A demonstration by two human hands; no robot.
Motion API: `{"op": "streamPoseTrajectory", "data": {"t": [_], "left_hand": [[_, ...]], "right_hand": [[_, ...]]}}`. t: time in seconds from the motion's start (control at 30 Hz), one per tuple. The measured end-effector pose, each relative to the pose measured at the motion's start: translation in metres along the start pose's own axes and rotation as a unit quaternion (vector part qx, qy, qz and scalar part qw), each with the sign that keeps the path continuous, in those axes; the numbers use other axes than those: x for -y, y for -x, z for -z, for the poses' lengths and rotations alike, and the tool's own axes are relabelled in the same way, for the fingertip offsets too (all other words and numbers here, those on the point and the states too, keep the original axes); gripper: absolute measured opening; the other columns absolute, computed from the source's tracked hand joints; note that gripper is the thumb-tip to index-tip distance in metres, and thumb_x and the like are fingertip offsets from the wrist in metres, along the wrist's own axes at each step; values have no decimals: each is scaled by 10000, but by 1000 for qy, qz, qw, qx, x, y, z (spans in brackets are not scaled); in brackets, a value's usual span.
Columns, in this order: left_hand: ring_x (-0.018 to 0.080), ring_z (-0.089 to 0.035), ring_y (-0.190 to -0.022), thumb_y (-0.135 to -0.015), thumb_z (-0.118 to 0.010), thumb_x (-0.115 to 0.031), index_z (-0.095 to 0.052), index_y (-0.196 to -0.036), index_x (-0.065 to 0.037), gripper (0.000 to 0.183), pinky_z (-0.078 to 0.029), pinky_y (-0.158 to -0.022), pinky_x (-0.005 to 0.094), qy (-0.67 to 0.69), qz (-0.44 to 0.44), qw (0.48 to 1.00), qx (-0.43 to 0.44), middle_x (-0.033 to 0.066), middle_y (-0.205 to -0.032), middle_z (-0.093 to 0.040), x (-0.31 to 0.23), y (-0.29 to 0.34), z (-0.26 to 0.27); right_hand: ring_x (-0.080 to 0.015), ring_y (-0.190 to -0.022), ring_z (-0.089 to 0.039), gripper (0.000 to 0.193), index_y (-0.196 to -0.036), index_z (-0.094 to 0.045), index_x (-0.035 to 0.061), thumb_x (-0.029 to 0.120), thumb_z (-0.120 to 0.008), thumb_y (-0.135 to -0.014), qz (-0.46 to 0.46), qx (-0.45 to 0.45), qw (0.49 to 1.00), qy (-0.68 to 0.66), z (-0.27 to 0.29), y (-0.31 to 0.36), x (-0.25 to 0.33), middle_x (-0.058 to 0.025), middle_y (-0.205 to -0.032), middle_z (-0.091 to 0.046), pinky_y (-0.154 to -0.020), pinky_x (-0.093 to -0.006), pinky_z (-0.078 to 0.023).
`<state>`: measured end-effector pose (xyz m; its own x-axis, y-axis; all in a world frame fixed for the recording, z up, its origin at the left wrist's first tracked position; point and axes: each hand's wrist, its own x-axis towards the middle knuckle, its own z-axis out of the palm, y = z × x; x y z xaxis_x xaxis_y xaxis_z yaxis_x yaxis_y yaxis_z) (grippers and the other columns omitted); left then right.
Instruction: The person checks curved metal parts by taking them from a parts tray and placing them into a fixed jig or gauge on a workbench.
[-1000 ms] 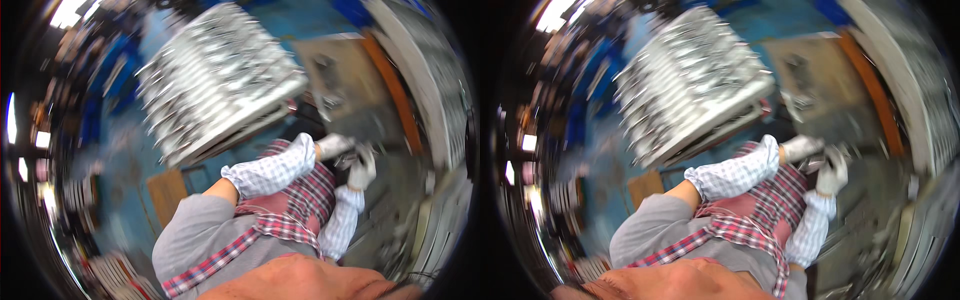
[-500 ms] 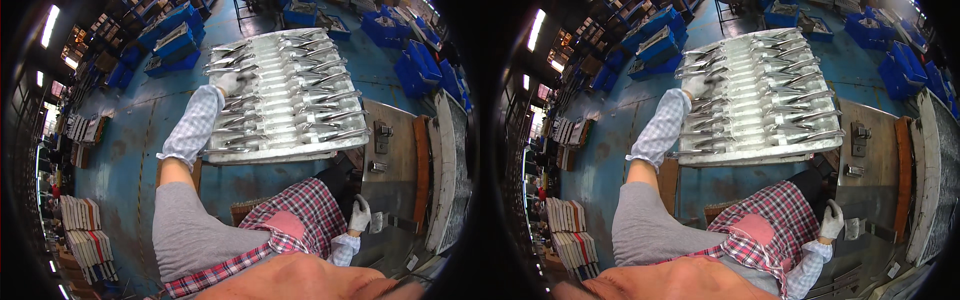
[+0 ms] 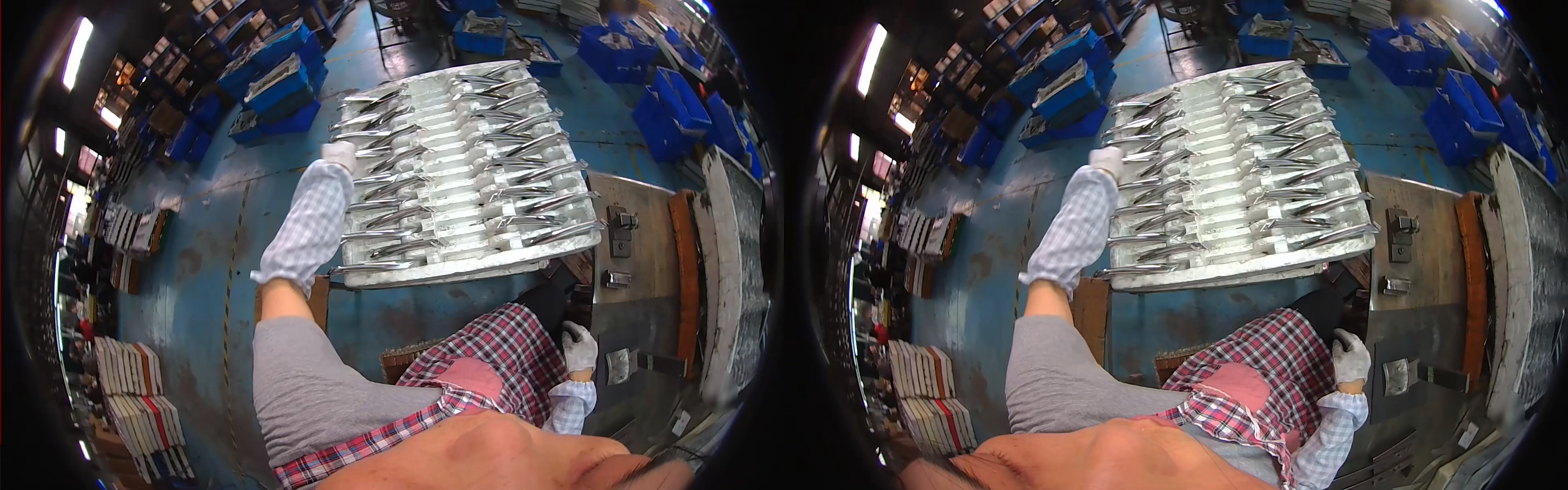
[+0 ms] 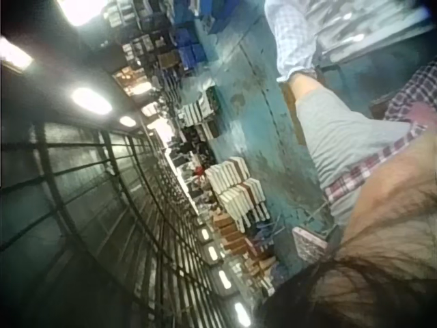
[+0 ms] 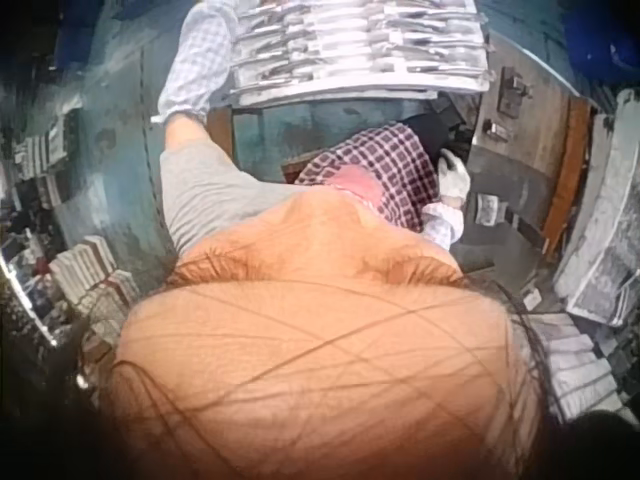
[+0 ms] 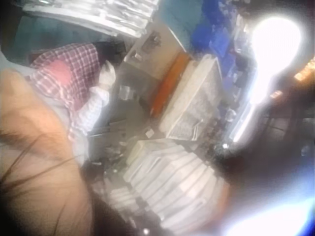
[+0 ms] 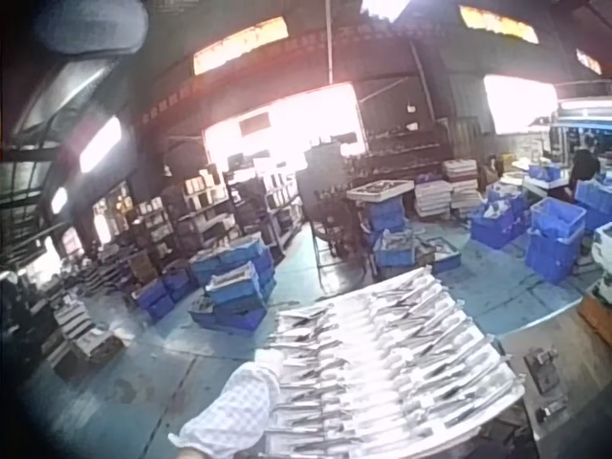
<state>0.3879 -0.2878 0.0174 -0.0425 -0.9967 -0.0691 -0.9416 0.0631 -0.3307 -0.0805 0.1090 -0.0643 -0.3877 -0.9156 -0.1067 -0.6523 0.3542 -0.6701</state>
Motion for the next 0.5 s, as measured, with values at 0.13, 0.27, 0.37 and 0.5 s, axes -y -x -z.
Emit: {"op": "streamPoseTrajectory", "data": {"t": [0.13,0.27,0.37,0.5], "left_hand": [[306,-677,-738,-785,-607,-245,-695,-841,-70,203,-529,-642,406,115,-21,979,-170,161,-765,-679,-25,59,83],[199,-635,-612,-731,-691,-245,-660,-856,-27,253,-496,-593,344,450,-261,853,46,107,-679,-645,-168,161,91],[88,-521,-564,-763,-708,-191,-636,-956,-13,272,-406,-498,242,483,-318,587,566,15,-686,-591,-297,229,46],[110,-604,-815,-880,-621,-261,-601,-1131,25,381,-482,-721,234,577,-429,465,517,61,-902,-663,-397,282,-2]], "right_hand": [[-262,-919,-652,226,-997,-699,97,168,-599,-807,-31,4,997,-68,2,5,2,-119,-985,-678,-816,-333,-511],[-174,-966,-619,486,-1254,-540,-16,121,-669,-806,-21,-6,881,-472,-4,2,17,-125,-1175,-627,-848,-294,-496],[-140,-879,-595,555,-1274,-502,-32,141,-702,-786,-16,91,840,-534,-7,10,25,-135,-1236,-584,-773,-250,-480],[-152,-697,-652,244,-958,-643,-14,151,-710,-791,-140,-119,885,-428,46,53,-24,-87,-852,-683,-563,-238,-510]]}}
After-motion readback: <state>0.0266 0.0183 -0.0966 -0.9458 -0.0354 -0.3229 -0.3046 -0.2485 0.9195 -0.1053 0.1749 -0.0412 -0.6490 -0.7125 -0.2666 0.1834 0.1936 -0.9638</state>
